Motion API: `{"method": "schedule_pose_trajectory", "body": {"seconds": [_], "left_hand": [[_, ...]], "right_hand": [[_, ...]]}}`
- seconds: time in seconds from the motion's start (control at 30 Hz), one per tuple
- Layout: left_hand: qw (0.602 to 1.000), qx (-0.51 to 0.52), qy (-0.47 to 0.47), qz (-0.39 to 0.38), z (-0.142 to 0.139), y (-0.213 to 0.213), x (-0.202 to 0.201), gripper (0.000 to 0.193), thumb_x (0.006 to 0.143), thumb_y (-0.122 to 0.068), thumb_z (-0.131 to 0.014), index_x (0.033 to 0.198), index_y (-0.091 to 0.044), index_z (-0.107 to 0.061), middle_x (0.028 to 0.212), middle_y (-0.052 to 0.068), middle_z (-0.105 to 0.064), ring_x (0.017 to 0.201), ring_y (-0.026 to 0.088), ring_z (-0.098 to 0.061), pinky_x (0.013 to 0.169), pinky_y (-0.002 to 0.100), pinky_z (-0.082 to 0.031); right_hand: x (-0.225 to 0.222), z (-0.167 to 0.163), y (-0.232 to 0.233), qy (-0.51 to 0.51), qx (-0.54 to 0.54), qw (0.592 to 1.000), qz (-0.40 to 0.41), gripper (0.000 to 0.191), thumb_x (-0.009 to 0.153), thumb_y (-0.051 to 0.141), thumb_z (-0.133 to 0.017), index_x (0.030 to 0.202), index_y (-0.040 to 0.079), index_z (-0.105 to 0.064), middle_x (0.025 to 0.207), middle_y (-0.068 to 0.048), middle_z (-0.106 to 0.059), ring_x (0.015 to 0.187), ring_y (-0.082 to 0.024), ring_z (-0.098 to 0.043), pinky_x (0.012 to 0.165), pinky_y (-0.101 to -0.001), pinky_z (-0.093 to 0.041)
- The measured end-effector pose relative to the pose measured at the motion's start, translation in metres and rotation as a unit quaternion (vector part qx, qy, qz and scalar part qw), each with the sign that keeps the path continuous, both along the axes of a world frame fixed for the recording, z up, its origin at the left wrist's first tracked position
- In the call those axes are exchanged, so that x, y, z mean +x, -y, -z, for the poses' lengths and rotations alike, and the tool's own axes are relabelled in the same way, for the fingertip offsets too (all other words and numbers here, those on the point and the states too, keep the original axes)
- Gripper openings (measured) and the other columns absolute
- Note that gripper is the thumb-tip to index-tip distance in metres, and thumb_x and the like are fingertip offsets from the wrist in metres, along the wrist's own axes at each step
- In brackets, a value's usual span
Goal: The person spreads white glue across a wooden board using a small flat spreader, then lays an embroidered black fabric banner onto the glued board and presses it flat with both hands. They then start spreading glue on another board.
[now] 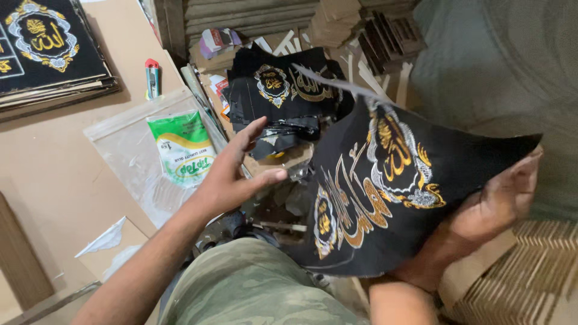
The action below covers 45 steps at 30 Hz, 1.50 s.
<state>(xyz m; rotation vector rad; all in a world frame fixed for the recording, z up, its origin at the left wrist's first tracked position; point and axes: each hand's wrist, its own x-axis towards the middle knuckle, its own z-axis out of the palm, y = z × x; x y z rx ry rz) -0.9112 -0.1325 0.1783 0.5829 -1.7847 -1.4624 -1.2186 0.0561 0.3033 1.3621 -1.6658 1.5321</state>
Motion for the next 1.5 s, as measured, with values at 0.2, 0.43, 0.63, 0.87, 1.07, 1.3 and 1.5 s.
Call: {"method": "schedule_pose_trajectory", "body": {"seconds": [0.2, 0.43, 0.63, 0.87, 1.07, 1.3, 1.5], "left_hand": [[0.966, 0.129, -0.183, 0.130, 0.022, -0.023, -0.012, 0.085, 0.082, -0.016, -0.087, 0.150, -0.002, -0.037, 0.157, 0.014, -0.044, 0.145, 0.023, -0.043, 0.119, 0.037, -0.036], [0.923, 0.196, -0.192, 0.269, 0.021, -0.084, 0.032, 0.021, 0.095, -0.006, -0.074, 0.116, 0.000, -0.075, 0.116, 0.008, -0.077, 0.105, 0.016, -0.070, 0.093, 0.029, -0.057], [0.952, -0.048, -0.136, 0.269, -0.015, -0.161, 0.088, 0.027, 0.084, -0.006, -0.073, 0.111, -0.005, -0.075, 0.105, 0.012, -0.079, 0.096, 0.022, -0.078, 0.086, 0.031, -0.061], [0.967, -0.149, 0.005, 0.206, 0.002, -0.221, 0.172, 0.024, 0.084, -0.029, -0.086, 0.101, -0.013, -0.080, 0.090, 0.010, -0.077, 0.078, 0.030, -0.073, 0.066, 0.038, -0.057], [0.958, -0.256, 0.101, 0.074, 0.103, -0.250, 0.280, 0.032, 0.079, -0.034, -0.082, 0.102, -0.012, -0.079, 0.094, 0.009, -0.077, 0.091, 0.030, -0.071, 0.087, 0.043, -0.051], [0.927, -0.068, 0.357, -0.088, 0.209, -0.267, 0.465, 0.023, 0.083, -0.031, -0.081, 0.100, -0.015, -0.079, 0.095, 0.010, -0.077, 0.091, 0.029, -0.070, 0.084, 0.042, -0.053], [0.920, 0.101, 0.152, -0.347, 0.223, -0.258, 0.644, 0.018, 0.093, -0.005, -0.070, 0.110, -0.006, -0.077, 0.109, 0.007, -0.077, 0.104, 0.017, -0.070, 0.094, 0.033, -0.053]], "right_hand": [[0.109, 0.003, -0.088, 0.247, 0.003, 0.967, -0.061, 0.043, 0.120, 0.019, -0.059, 0.152, -0.010, -0.054, 0.141, -0.013, -0.063, 0.123, -0.017, -0.061, 0.115, -0.0286, -0.049], [0.197, -0.026, -0.152, 0.191, 0.158, 0.958, 0.144, 0.046, 0.109, 0.024, -0.073, 0.129, -0.011, -0.052, 0.116, -0.014, -0.049, 0.101, -0.020, -0.045, 0.090, -0.0326, -0.036], [0.304, -0.016, -0.154, -0.226, 0.368, 0.901, 0.051, 0.089, 0.065, 0.054, -0.081, 0.129, -0.003, -0.057, 0.128, -0.018, -0.063, 0.122, -0.036, -0.060, 0.112, -0.0542, -0.038], [0.351, 0.000, -0.200, -0.065, 0.296, 0.952, -0.035, 0.016, 0.090, -0.004, -0.072, 0.105, 0.002, -0.074, 0.100, -0.012, -0.072, 0.097, -0.026, -0.073, 0.096, -0.0365, -0.059], [0.372, 0.010, -0.246, -0.059, 0.152, 0.986, 0.016, 0.004, 0.107, -0.002, -0.065, 0.107, -0.004, -0.069, 0.099, -0.014, -0.068, 0.089, -0.022, -0.066, 0.084, -0.0274, -0.052], [0.405, 0.063, -0.202, 0.021, 0.108, 0.987, -0.113, 0.010, 0.116, 0.008, -0.062, 0.110, -0.001, -0.061, 0.101, -0.008, -0.062, 0.091, -0.016, -0.058, 0.087, -0.0269, -0.048], [0.480, 0.149, -0.125, 0.124, 0.142, 0.961, -0.201, 0.052, 0.072, 0.020, -0.095, 0.104, 0.004, -0.058, 0.093, -0.002, -0.052, 0.083, -0.014, -0.049, 0.077, -0.0260, -0.043]]}}
